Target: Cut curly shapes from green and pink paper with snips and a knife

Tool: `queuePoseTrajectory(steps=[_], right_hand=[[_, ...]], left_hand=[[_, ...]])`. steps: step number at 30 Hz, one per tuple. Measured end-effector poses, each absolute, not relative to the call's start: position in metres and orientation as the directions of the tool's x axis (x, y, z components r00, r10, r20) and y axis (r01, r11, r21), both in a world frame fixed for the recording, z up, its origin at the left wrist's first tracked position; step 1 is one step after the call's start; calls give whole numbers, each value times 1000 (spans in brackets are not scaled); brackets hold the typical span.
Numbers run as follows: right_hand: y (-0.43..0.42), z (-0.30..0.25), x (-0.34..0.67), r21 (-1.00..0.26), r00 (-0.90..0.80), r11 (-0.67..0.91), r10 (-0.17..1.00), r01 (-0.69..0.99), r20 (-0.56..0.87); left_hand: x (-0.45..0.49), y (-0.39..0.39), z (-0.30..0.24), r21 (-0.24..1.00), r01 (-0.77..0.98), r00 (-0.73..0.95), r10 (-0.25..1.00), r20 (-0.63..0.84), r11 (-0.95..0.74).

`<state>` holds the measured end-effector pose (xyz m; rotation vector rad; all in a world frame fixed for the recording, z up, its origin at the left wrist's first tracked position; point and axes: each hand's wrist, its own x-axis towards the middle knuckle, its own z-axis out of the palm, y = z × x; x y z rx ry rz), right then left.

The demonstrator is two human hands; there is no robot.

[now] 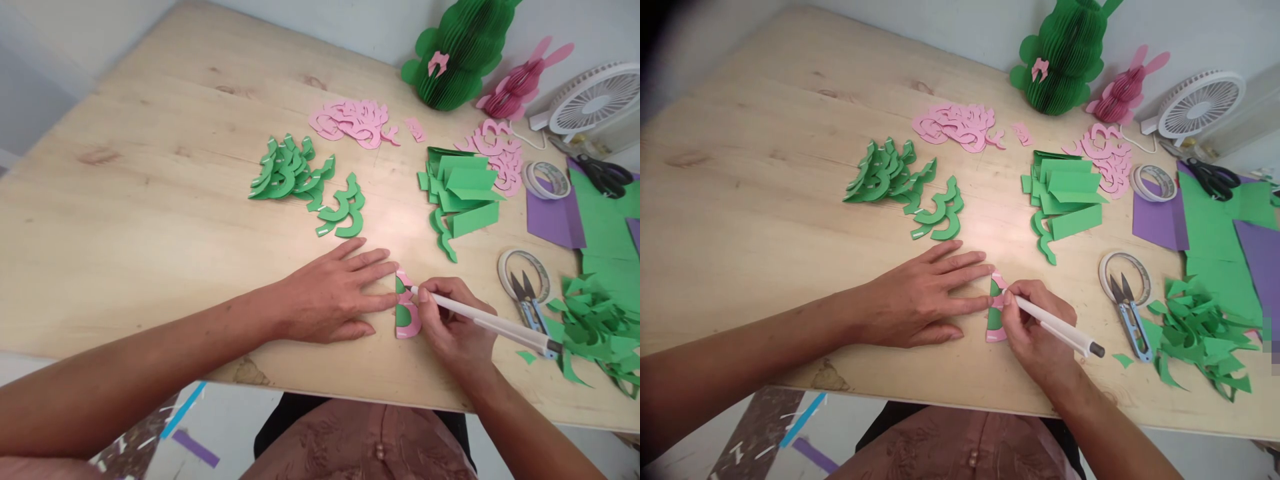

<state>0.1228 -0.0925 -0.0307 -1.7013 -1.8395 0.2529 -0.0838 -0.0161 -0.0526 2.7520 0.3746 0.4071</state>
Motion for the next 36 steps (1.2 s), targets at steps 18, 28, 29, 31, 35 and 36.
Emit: queuePoseTrajectory(steps=[18,28,29,31,35,36], right_hand=[[-94,-30,123,-547,24,148,955,824,294],[-99,-28,127,-668,60,117,970,735,236],[-99,-28,127,-681,55,123,971,722,234],[-98,-30,127,-685,44,150,965,713,257],[-97,-32,125,-615,-27,204,958,762,284],[-96,-32,125,-591,-45,216,956,777,289]], left_hand=[[-83,-16,-52,350,210,923,303,236,-913],[-83,-16,-52,360,214,925,307,223,-908],[-83,-16,-52,360,214,926,307,222,-908],[-83,-17,-53,360,214,927,305,220,-908],[-84,-17,-53,356,215,930,302,210,-909],[-84,-17,-53,356,213,931,300,210,-910]])
